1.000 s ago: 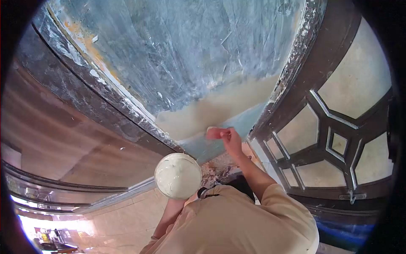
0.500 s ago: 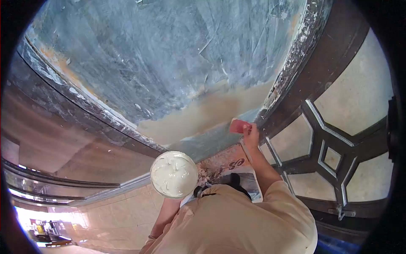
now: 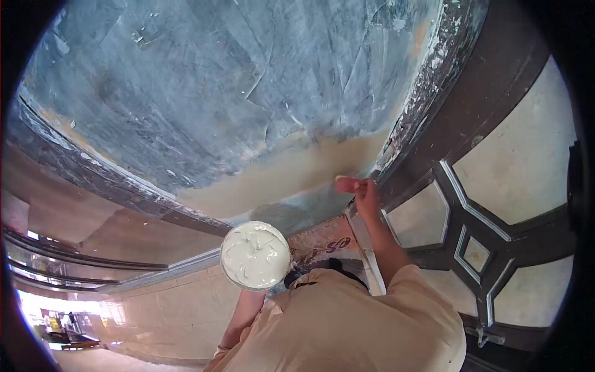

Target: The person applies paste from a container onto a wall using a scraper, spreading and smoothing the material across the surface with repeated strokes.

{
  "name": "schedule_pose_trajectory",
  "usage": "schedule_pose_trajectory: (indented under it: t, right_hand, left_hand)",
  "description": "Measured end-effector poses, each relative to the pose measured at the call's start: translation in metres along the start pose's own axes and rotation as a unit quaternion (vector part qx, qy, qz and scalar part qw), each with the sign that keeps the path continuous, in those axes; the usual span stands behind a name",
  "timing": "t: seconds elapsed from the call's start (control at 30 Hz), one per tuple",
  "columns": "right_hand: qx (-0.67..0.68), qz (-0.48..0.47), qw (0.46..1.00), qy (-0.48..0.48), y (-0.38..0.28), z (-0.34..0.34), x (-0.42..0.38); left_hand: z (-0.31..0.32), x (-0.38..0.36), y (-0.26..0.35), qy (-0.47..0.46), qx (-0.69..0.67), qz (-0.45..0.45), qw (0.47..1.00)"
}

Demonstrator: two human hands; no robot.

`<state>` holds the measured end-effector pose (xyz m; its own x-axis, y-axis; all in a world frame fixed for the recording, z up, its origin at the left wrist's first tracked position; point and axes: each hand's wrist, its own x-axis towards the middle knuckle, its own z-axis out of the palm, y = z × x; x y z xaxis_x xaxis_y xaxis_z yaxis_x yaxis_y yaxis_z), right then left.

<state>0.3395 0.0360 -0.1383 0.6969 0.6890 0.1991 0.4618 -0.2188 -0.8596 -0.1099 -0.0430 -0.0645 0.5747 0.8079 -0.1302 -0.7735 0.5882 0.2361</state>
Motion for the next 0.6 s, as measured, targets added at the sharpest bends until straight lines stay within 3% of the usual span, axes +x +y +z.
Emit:
schedule_pose_trajectory:
  t: [0.13, 0.2, 0.33, 0.4, 0.57, 0.6]
  right_hand:
    - [0.084, -0.083, 0.981, -0.157, -0.093, 0.027, -0.037]
    - [0.129, -0.185, 0.964, -0.142, -0.120, 0.051, -0.047]
    - [0.116, -0.100, 0.980, -0.127, -0.146, 0.025, -0.008]
    - [0.124, -0.137, 0.982, -0.026, -0.108, 0.006, 0.026]
    - [0.078, -0.049, 0.994, 0.057, -0.019, -0.059, 0.053]
    - [0.195, 0.001, 0.980, 0.027, -0.023, -0.068, 0.051]
  left_hand:
    - [0.000, -0.004, -0.010, 0.004, -0.007, 0.003, 1.000]
    - [0.001, -0.001, -0.018, 0.001, -0.008, 0.000, 1.000]
    - [0.003, -0.002, -0.034, 0.002, -0.006, -0.003, 1.000]
    - [0.005, -0.001, -0.043, 0.002, -0.007, 0.002, 1.000]
    - [0.006, 0.000, -0.066, 0.002, -0.019, 0.024, 1.000]
    - [0.006, 0.000, -0.071, 0.003, -0.022, 0.028, 0.999]
